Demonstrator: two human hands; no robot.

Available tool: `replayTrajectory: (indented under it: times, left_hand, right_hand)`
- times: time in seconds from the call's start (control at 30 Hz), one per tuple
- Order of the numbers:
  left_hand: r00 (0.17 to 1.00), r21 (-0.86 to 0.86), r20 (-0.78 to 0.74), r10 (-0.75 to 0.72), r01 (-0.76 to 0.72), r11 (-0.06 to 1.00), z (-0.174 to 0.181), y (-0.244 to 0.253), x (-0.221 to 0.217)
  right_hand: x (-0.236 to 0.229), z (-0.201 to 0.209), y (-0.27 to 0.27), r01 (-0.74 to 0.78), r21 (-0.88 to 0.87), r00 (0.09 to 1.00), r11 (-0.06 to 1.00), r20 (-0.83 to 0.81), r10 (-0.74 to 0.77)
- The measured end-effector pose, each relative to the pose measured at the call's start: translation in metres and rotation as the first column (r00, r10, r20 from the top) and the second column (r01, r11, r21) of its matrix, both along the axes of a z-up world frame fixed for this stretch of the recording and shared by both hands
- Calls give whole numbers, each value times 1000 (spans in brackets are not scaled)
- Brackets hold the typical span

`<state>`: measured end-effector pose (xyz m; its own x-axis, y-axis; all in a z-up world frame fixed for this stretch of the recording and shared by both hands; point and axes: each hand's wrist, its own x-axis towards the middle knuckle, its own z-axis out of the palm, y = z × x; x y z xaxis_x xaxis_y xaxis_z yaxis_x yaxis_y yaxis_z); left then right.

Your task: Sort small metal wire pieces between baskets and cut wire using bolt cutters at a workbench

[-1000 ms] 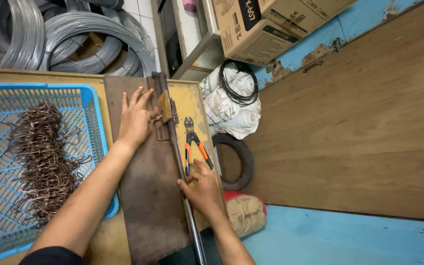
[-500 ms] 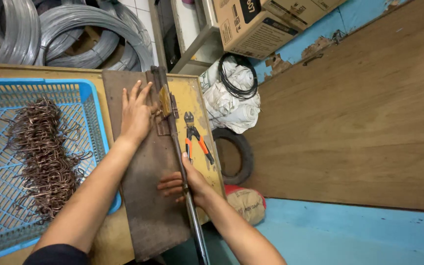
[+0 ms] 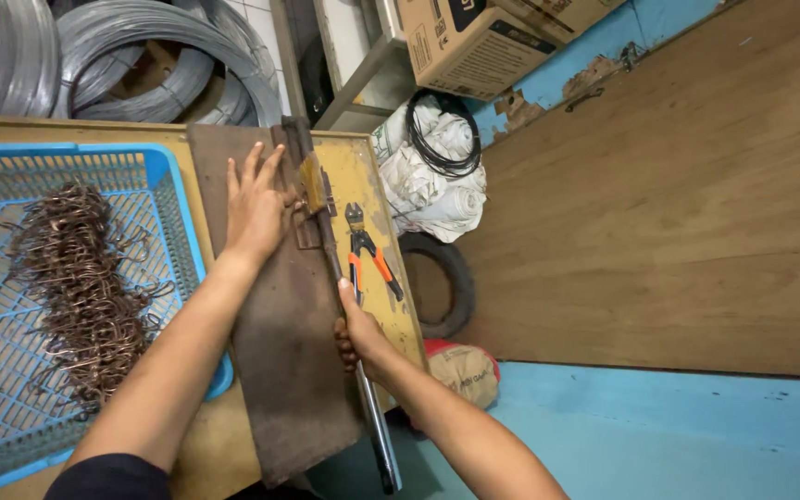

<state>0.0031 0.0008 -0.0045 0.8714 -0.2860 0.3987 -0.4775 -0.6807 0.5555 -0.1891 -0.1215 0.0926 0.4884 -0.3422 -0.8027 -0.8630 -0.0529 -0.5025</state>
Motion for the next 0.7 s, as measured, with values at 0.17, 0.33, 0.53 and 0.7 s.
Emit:
replayTrajectory:
  times: [0.17,0.33,0.53,0.7]
  left_hand:
    - [1000,72,5,1,-2,997,28,-2,-5]
    - [998,140,61,0,-8,990,45,-4,-10]
    - [992,146,125,29,-47,988,45,-4,-12]
    - [992,116,115,44,-57,992,48,-3,-12]
  right_hand:
    - [-4,-20,-2,-46,-148,999,988,15,48]
    - [2,-18,-2,-222,-302,975,927,-43,219]
    - [-1,-30,-4,-202,-340,979,918,-34,203]
    - [1,-33,-7,-228,-362,973,904,-44,228]
